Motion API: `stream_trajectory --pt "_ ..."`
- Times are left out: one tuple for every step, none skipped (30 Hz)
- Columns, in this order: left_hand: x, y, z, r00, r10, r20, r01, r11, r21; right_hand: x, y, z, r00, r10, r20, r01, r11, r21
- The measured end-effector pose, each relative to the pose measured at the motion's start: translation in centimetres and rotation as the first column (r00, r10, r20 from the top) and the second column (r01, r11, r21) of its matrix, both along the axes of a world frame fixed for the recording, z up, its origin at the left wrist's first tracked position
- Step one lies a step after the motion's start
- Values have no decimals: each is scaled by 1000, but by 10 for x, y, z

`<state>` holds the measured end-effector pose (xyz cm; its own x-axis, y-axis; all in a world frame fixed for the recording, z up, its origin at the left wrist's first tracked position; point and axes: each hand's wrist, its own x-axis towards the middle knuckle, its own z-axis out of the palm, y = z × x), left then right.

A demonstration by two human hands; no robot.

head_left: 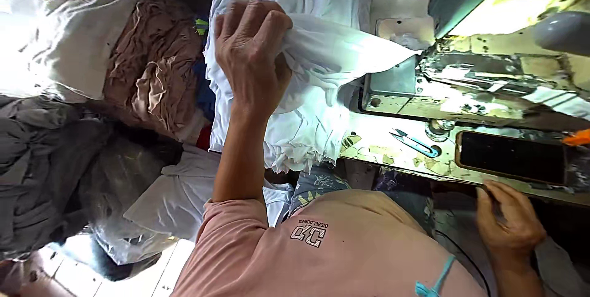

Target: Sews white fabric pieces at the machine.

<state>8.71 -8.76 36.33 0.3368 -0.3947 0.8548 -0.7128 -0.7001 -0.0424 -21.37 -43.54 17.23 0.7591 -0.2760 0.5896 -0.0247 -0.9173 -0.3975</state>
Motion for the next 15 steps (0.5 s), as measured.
stream_trajectory --pt "2 3 2 1000 21 12 -21 1000 -12 -10 -2 -4 999 -49 -2 49 999 6" --pt "7 5 4 998 65 1 -65 998 -15 -20 -4 -9 994 -105 -13 105 994 18" --pt "16 7 6 991 129 -45 -129 992 -3 -31 -6 -14 986 -162 -41 163 986 33" --pt "29 8 7 968 210 -134 -207 978 35 -43 -9 -21 973 -217 -81 221 974 46" --pt "45 9 5 925 284 -253 -271 959 86 -56 -12 -29 955 -265 -134 275 959 62" --pt "63 11 0 856 340 -388 -309 940 144 -69 -16 -38 933 -303 -193 323 942 85" --pt "82 14 -12 789 366 -494 -317 931 183 -83 -20 -46 910 -332 -248 368 923 115" --pt "97 17 -29 742 369 -559 -320 928 188 -95 -25 -55 887 -364 -283 414 900 137" --pt "108 19 -49 717 365 -594 -325 929 179 -105 -29 -60 860 -401 -315 465 870 162" --pt "115 19 -68 706 358 -611 -336 929 156 -112 -31 -63 833 -432 -347 514 836 191" --pt "118 20 -82 711 345 -613 -351 929 116 -118 -31 -63 809 -453 -375 554 800 230" --pt "118 20 -88 719 330 -612 -359 930 80 -120 -32 -63 798 -468 -378 577 775 258" --pt "117 20 -88 726 306 -615 -355 934 46 -120 -32 -62 800 -471 -372 580 764 282" --pt "113 20 -87 726 284 -627 -348 937 21 -117 -32 -60 816 -449 -363 561 767 311" --pt "106 19 -84 724 254 -641 -341 940 -12 -113 -31 -57 841 -405 -359 523 781 342"
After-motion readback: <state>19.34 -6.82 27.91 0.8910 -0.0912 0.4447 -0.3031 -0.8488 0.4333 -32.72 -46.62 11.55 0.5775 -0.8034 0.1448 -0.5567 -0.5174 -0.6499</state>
